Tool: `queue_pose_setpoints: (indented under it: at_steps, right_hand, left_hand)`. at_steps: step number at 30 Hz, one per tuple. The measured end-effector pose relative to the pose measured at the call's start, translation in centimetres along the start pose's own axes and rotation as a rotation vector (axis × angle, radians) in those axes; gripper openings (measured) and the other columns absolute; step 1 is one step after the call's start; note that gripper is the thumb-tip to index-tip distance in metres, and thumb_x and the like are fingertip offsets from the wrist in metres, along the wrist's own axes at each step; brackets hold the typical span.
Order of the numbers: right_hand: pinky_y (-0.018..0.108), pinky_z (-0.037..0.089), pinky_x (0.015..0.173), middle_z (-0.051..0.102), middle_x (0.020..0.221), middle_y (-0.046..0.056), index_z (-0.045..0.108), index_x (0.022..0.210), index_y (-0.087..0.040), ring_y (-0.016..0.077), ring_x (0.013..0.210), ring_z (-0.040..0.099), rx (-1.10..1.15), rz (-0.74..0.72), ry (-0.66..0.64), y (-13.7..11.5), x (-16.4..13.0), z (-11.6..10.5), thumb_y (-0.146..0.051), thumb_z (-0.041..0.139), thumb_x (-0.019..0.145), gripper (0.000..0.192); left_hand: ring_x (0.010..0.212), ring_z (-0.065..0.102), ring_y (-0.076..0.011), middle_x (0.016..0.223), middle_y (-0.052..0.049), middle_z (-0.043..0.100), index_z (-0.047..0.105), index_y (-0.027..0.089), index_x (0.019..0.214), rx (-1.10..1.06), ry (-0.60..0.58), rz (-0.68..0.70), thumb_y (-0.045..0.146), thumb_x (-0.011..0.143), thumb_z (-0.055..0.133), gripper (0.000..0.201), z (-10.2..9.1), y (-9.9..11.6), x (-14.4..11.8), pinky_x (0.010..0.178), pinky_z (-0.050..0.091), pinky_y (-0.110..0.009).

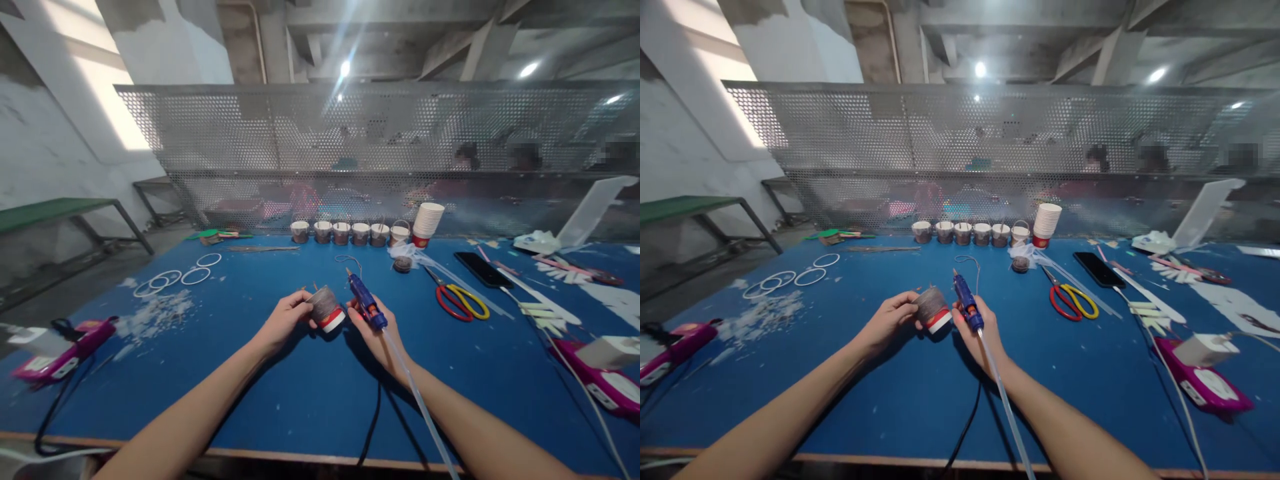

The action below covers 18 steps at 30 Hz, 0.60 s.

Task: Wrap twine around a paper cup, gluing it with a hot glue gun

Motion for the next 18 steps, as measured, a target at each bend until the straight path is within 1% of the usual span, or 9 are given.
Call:
queue_pose_setpoints:
  at_steps: [3, 6, 11, 14, 18]
  right_hand:
    - [0.031, 0.051, 0.068, 0.068, 0.077, 0.005, 0.062, 0.082, -0.018, 0.0191, 0.069, 0.063, -0.012, 0.009, 0.015, 0.2, 0.1, -0.1, -0.041, 0.061, 0.079, 0.022]
    - [0.03, 0.05, 0.064, 0.065, 0.072, 0.004, 0.062, 0.08, -0.018, 0.018, 0.064, 0.06, -0.026, 0.015, 0.026, 0.4, 0.1, -0.1, -0.042, 0.061, 0.079, 0.023]
    - [0.031, 0.049, 0.064, 0.063, 0.07, 0.002, 0.062, 0.077, -0.019, 0.0174, 0.063, 0.057, -0.028, 0.018, 0.015, 0.6, 0.6, 0.2, -0.042, 0.062, 0.078, 0.023]
    - [0.031, 0.049, 0.063, 0.065, 0.073, 0.004, 0.063, 0.079, -0.019, 0.0179, 0.063, 0.057, -0.04, 0.005, -0.028, 0.4, 1.1, 0.7, -0.04, 0.062, 0.076, 0.022]
    - [0.032, 0.05, 0.068, 0.068, 0.081, 0.006, 0.064, 0.085, -0.017, 0.0191, 0.069, 0.059, -0.04, -0.042, -0.109, -0.4, 1.7, 1.5, -0.038, 0.062, 0.076, 0.023]
  left_hand:
    - [0.047, 0.054, -0.0106, 0.058, 0.002, 0.058, 0.057, 0.016, 0.065, -0.029, 0.023, -0.026, 0.025, 0.064, 0.06, 0.009, -0.1, -0.5, 0.4, 0.052, 0.045, -0.025]
    - [0.046, 0.053, -0.0097, 0.058, 0.002, 0.057, 0.055, 0.016, 0.064, -0.041, 0.041, -0.023, 0.026, 0.062, 0.06, 0.011, -0.2, -0.8, 0.6, 0.051, 0.044, -0.025]
    - [0.048, 0.05, -0.0086, 0.058, 0.004, 0.055, 0.056, 0.017, 0.065, -0.029, 0.072, 0.007, 0.028, 0.062, 0.066, 0.016, -0.4, -0.6, 0.6, 0.05, 0.041, -0.023]
    - [0.049, 0.048, -0.0081, 0.057, 0.004, 0.055, 0.057, 0.016, 0.066, 0.043, 0.082, 0.034, 0.027, 0.063, 0.067, 0.016, -0.5, -0.3, 0.5, 0.05, 0.038, -0.022]
    - [0.052, 0.047, -0.0081, 0.059, 0.004, 0.055, 0.058, 0.017, 0.073, 0.163, 0.082, 0.08, 0.025, 0.064, 0.069, 0.016, -0.2, 0.1, 0.3, 0.051, 0.035, -0.022]
Point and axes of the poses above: each hand's wrist, its own x-axis towards the middle knuckle, its own z-axis out of the palm, y = z × x, the point moved 2 cm from there along x, towards the middle knuckle
